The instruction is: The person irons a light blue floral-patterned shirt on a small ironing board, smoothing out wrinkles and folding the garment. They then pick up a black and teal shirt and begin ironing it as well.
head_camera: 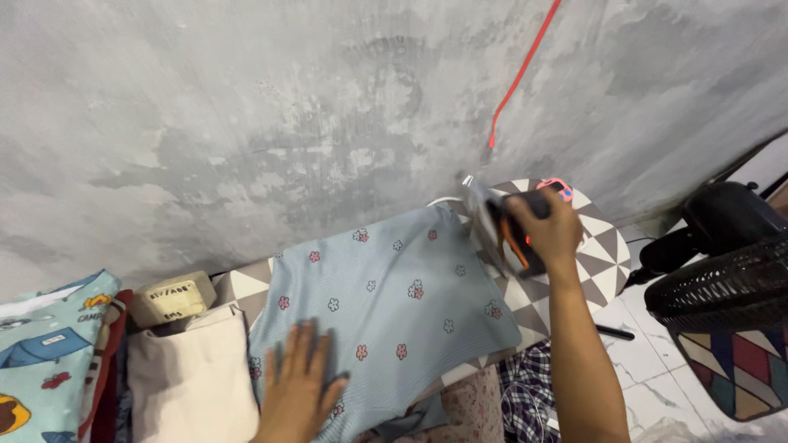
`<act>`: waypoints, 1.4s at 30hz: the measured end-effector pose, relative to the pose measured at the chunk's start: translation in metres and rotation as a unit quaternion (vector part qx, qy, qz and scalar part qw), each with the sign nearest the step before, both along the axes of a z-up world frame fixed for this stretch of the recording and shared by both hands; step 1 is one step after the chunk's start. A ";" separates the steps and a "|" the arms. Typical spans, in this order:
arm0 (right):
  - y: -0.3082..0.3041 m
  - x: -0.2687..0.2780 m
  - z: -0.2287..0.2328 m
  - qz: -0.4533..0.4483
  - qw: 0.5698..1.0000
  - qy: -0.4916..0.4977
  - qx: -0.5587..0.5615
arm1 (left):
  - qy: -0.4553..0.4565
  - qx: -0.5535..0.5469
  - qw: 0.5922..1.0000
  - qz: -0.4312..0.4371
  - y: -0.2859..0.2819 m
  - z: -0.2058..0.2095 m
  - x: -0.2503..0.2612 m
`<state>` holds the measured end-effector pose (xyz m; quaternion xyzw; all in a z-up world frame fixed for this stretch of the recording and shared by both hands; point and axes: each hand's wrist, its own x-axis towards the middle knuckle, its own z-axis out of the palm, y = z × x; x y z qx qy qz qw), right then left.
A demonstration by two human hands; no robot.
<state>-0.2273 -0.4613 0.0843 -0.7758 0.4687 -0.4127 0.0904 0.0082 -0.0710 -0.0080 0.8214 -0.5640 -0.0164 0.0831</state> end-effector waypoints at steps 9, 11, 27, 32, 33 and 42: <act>-0.052 -0.037 -0.097 0.194 0.791 -0.575 0.079 | 0.094 0.137 0.976 -0.145 -0.024 -0.013 -0.072; -0.056 -0.045 -0.116 0.217 0.775 -0.588 0.078 | 0.055 0.053 0.984 -0.158 -0.022 -0.021 -0.072; 0.147 -0.048 -0.084 0.014 0.982 0.104 0.159 | 0.054 -0.133 0.973 -0.180 0.038 -0.083 -0.032; 0.156 -0.088 -0.095 0.091 0.976 0.039 0.192 | 0.137 -0.132 0.950 -0.248 0.051 -0.117 -0.029; 0.157 -0.103 -0.098 0.106 0.975 0.032 0.195 | 0.165 -0.137 0.942 -0.260 0.056 -0.122 -0.030; 0.164 -0.202 -0.173 0.004 0.926 0.042 0.376 | 0.266 -0.100 0.905 -0.318 0.050 -0.043 -0.036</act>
